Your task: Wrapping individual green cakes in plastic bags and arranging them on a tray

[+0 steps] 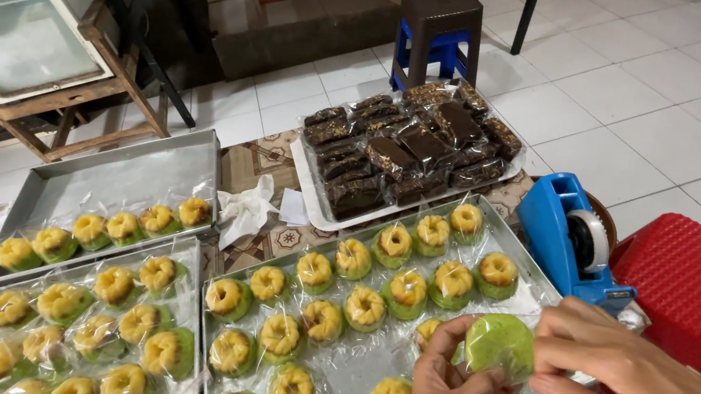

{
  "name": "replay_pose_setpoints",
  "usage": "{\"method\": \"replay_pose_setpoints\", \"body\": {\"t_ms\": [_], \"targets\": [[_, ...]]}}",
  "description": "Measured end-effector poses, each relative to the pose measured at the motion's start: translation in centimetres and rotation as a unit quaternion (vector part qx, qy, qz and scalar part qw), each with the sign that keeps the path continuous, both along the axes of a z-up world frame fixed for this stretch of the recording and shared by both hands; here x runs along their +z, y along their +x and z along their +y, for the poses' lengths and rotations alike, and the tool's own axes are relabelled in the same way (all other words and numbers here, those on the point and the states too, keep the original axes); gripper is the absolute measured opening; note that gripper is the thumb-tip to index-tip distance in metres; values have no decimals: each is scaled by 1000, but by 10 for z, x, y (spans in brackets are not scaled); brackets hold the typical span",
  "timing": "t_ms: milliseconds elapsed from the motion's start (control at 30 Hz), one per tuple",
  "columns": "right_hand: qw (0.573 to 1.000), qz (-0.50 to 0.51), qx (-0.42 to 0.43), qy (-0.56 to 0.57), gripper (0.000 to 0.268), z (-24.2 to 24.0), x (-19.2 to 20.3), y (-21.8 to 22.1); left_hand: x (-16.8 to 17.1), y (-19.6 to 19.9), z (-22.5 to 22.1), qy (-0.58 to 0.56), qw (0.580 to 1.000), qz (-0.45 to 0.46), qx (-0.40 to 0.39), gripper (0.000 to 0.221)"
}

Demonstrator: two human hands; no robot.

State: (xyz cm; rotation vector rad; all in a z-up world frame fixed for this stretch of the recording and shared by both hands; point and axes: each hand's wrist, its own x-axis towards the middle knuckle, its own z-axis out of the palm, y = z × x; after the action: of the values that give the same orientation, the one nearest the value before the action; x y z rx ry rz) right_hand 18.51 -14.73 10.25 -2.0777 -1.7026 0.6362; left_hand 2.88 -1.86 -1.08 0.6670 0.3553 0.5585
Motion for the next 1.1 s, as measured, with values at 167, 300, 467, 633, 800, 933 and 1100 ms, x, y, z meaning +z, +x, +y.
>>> {"method": "replay_pose_setpoints", "body": {"t_ms": [167, 300, 467, 633, 800, 933, 1100], "targets": [[996, -81, 44, 20, 29, 26, 3, -12, -1, -4, 6, 14, 1000, -23, -3, 59], [988, -141, 56, -28, 30, 36, 3, -17, 0, -5, 6, 21, 1000, -17, 1, 59], [968, -204, 52, -134, 30, 48, 11, -25, -1, -3, 6, 1, 1000, -17, 1, 65], [945, -313, 35, -84, 28, 52, -4, -23, -2, 0, 5, -15, 1000, -6, -1, 64], [931, -362, 42, -7, 25, 48, -8, -23, 13, -6, 7, -2, 1000, -20, -13, 69], [907, -417, 15, 61, 31, 43, -10, -25, 9, -5, 9, 9, 999, -40, 0, 58], [880, -452, -76, 125, 102, 45, -1, -18, 20, -10, 12, -4, 999, -33, 13, 51]]}}
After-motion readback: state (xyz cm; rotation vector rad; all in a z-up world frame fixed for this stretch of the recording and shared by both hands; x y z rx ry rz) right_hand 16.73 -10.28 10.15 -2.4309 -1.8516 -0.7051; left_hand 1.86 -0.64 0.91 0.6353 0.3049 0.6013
